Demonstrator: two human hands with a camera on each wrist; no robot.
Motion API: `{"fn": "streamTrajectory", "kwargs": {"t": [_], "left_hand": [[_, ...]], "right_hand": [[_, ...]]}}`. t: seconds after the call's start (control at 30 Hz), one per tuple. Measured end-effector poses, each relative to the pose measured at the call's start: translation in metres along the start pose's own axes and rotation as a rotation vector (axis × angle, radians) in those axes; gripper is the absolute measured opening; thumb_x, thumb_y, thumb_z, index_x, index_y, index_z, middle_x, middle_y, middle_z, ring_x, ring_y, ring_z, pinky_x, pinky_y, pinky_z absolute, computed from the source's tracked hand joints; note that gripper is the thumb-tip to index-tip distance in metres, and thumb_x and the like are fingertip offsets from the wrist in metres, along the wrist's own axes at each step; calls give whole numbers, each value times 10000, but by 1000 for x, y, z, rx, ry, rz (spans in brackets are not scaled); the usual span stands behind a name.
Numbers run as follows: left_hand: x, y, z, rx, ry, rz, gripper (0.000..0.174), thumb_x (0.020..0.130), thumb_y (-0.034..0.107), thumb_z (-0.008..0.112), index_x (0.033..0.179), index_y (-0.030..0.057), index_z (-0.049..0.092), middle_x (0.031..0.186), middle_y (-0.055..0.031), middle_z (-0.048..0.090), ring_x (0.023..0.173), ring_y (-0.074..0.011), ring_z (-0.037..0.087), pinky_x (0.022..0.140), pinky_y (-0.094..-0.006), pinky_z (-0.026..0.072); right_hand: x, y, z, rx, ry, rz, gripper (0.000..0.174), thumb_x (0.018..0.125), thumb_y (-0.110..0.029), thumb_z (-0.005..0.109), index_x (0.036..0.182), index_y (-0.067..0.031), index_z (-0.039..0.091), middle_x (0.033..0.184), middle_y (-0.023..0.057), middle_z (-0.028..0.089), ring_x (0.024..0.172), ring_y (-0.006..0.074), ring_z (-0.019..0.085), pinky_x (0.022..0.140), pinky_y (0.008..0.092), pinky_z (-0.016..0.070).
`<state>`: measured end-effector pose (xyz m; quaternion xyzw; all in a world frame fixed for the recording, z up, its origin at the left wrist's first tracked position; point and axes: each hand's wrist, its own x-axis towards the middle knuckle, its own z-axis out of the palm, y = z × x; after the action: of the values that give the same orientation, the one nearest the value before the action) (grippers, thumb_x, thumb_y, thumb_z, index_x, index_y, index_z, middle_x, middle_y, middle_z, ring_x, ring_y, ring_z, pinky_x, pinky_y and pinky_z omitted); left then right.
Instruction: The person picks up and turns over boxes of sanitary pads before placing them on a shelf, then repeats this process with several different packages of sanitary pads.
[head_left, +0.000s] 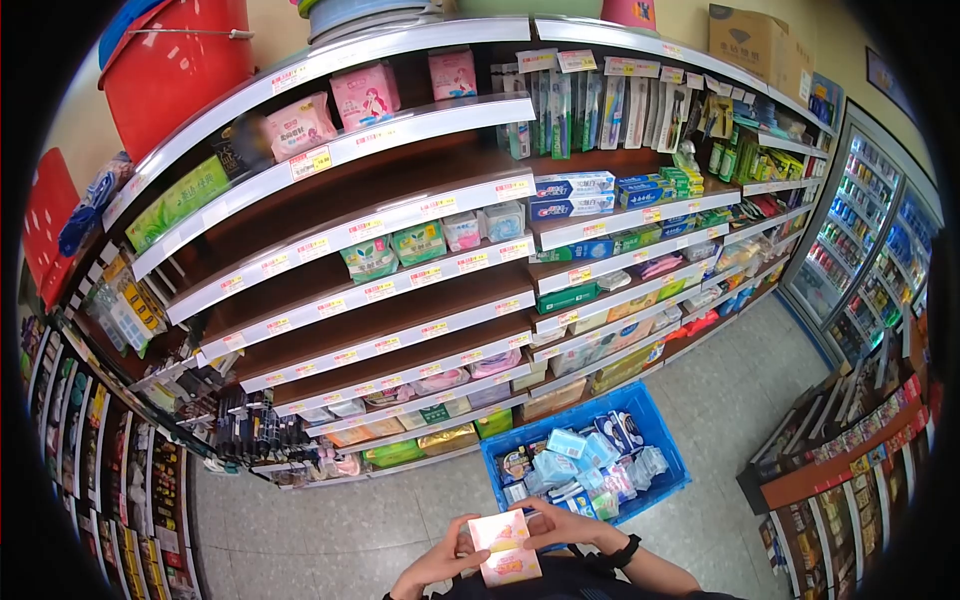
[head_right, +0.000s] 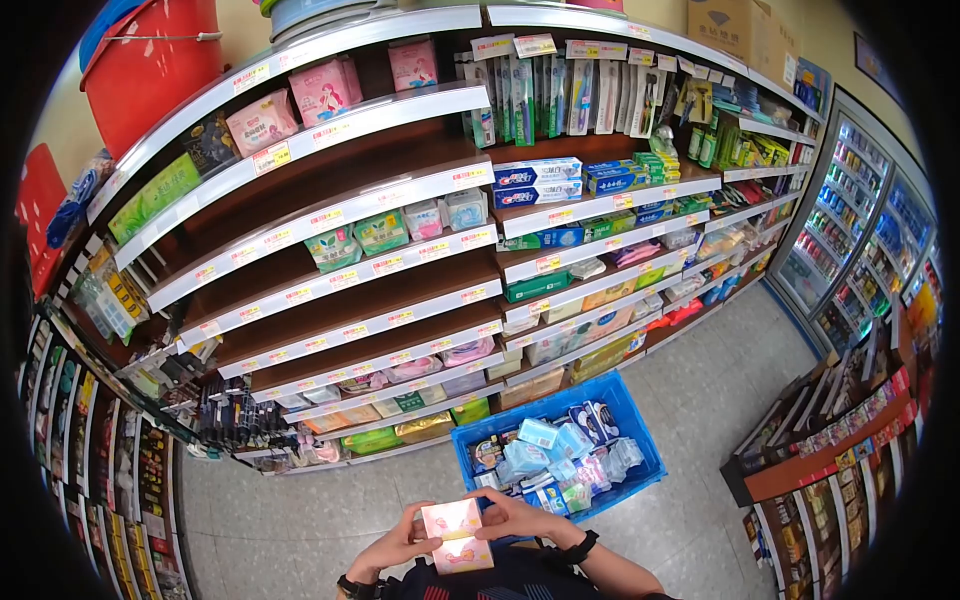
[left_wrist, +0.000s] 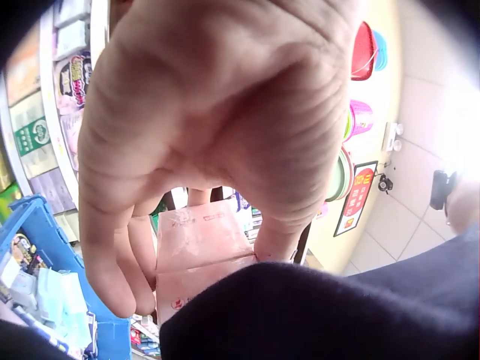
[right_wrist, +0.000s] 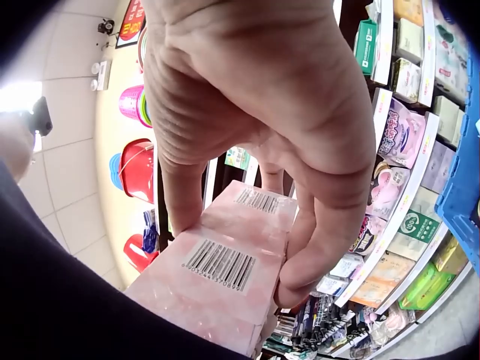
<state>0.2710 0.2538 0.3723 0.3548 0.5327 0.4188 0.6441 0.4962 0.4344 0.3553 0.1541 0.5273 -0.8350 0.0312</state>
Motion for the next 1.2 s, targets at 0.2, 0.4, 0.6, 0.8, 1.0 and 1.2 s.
{"fn": "streamTrajectory", "kwargs": {"t": [0.2,0.4,0.6,0.8,1.0,1.2], "left_hand": [[-5,3,-4,27,8,4,728,922,115,704,1479,93,235,901,-79,624,847,-143,626,709,-285,510],[-4,-4,-5,4,12,44,728,915,108,710,1476,99,246,899,-73,627,837,-131,621,685,-262,498],[-9,2,-5,73,-17,4,766,922,147,708,1505,131,211,916,-77,634,813,-136,615,643,-255,485],[-11,13,0,40,-17,2,836,919,195,714,1538,149,153,908,-84,642,732,-129,593,588,-261,466],[-11,14,0,61,-14,-22,787,935,182,695,1527,149,177,850,-67,635,697,-120,576,570,-250,428],[-10,5,-2,58,5,14,772,938,169,689,1519,142,182,839,-71,629,682,-114,571,560,-252,426]], "right_hand": [[3,6,1,-11,-5,-22,740,881,-173,742,1469,-115,298,1031,112,670,959,152,644,801,283,484],[4,8,-3,-38,-20,-24,749,883,-173,740,1477,-127,286,1029,114,669,959,161,649,808,295,498],[-5,-12,3,-66,-61,1,772,889,-148,731,1492,-133,250,1056,128,674,978,172,655,829,308,512],[-3,-8,-1,-112,-59,7,782,882,-153,738,1492,-136,249,1056,132,685,963,165,661,812,302,513],[-3,-9,0,-130,-42,11,779,875,-183,750,1485,-142,267,1007,114,688,929,164,665,795,294,510],[-2,-7,1,-139,-27,14,787,869,-209,760,1487,-157,275,974,98,679,901,159,662,775,289,505]]}}
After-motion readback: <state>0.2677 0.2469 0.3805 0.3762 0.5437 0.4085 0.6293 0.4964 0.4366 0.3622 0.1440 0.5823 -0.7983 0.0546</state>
